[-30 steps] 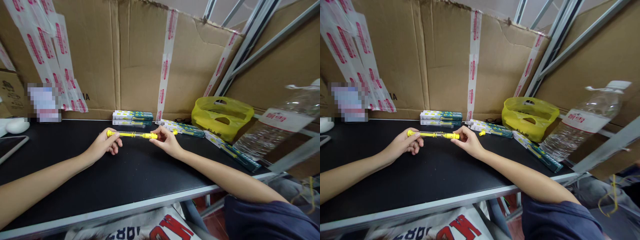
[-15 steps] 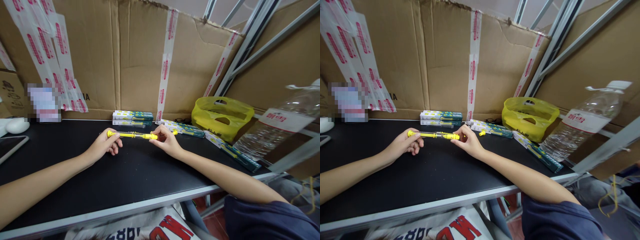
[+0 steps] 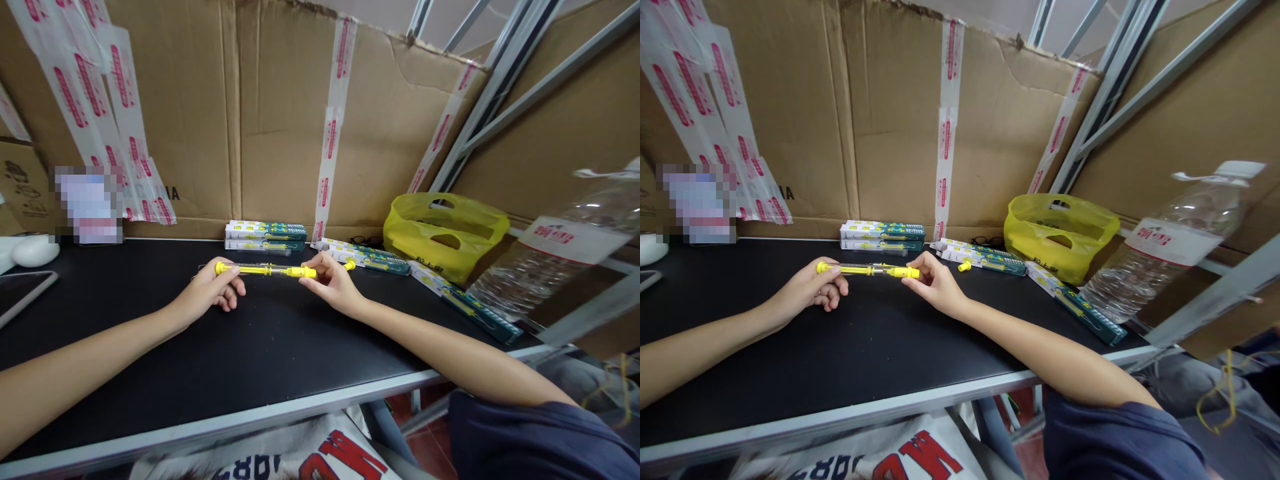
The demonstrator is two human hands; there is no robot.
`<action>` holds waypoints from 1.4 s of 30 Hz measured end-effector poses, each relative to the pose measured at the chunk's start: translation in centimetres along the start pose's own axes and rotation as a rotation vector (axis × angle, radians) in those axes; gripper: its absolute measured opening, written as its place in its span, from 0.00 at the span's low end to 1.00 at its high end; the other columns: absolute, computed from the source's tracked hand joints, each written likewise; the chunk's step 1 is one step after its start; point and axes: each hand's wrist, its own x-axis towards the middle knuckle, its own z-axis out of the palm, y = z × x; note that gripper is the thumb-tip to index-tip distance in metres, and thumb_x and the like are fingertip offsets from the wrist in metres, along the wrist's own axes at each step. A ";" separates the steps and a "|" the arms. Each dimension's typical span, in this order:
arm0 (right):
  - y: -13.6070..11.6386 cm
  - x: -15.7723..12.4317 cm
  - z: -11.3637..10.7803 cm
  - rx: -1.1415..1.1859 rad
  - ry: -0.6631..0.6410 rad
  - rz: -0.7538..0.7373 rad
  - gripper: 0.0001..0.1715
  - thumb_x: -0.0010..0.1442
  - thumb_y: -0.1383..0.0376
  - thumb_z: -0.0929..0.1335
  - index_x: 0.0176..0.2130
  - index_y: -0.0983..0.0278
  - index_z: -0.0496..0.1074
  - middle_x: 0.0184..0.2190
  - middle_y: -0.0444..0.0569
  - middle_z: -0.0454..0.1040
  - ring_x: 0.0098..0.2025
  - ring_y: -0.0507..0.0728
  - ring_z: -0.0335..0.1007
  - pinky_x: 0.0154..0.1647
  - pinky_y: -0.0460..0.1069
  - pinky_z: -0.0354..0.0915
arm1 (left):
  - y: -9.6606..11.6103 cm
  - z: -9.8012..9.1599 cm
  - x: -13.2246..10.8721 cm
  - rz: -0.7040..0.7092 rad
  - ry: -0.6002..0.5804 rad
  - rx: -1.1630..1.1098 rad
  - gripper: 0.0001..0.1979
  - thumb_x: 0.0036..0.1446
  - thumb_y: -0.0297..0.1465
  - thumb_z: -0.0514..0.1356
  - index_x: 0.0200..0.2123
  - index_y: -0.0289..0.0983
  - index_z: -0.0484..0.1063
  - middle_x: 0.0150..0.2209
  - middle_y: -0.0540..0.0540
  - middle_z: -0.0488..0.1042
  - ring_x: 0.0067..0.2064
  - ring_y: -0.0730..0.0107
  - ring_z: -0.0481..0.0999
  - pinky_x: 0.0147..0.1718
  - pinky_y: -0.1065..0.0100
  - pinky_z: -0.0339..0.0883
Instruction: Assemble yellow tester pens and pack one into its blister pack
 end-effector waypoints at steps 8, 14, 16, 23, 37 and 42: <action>-0.3 0.0 0.0 -0.024 0.003 0.003 0.16 0.56 0.57 0.69 0.37 0.61 0.60 0.25 0.40 0.63 0.23 0.49 0.55 0.23 0.46 0.53 | -0.2 -0.1 0.1 -0.021 -0.014 -0.003 0.18 0.54 0.45 0.57 0.38 0.39 0.56 0.24 0.52 0.73 0.19 0.75 0.71 0.17 0.75 0.64; -0.2 -0.1 -0.1 -0.041 0.009 0.009 0.16 0.56 0.55 0.69 0.37 0.61 0.61 0.29 0.43 0.65 0.27 0.50 0.61 0.25 0.46 0.58 | -0.3 -0.1 0.1 -0.016 -0.015 0.002 0.18 0.54 0.45 0.57 0.37 0.39 0.56 0.24 0.53 0.73 0.19 0.76 0.71 0.17 0.75 0.63; -0.2 -0.1 -0.1 -0.052 0.015 0.014 0.17 0.55 0.55 0.69 0.37 0.61 0.61 0.30 0.44 0.66 0.28 0.51 0.62 0.26 0.46 0.59 | -0.2 0.0 0.1 -0.017 -0.011 0.005 0.18 0.53 0.45 0.57 0.37 0.39 0.57 0.24 0.53 0.73 0.19 0.76 0.71 0.17 0.75 0.63; -0.3 0.0 -0.2 -0.093 0.014 0.019 0.16 0.55 0.56 0.70 0.37 0.61 0.63 0.31 0.45 0.67 0.30 0.52 0.65 0.25 0.46 0.60 | 0.2 0.2 -0.2 -0.027 0.003 0.002 0.18 0.53 0.45 0.58 0.37 0.39 0.57 0.24 0.52 0.73 0.19 0.75 0.71 0.17 0.74 0.63; 0.1 -0.1 -0.2 -0.074 -0.001 -0.006 0.15 0.57 0.57 0.69 0.39 0.61 0.61 0.30 0.44 0.66 0.28 0.51 0.62 0.26 0.46 0.58 | 0.0 0.1 -0.1 -0.022 -0.014 -0.001 0.19 0.53 0.45 0.58 0.38 0.39 0.56 0.24 0.53 0.73 0.19 0.75 0.71 0.17 0.74 0.63; -0.1 -0.2 -0.3 -0.087 0.005 0.011 0.16 0.56 0.56 0.69 0.39 0.61 0.61 0.31 0.45 0.67 0.28 0.51 0.63 0.26 0.46 0.59 | 0.0 0.1 -0.1 -0.023 -0.016 0.003 0.19 0.53 0.45 0.58 0.37 0.39 0.56 0.24 0.53 0.73 0.19 0.75 0.71 0.17 0.75 0.63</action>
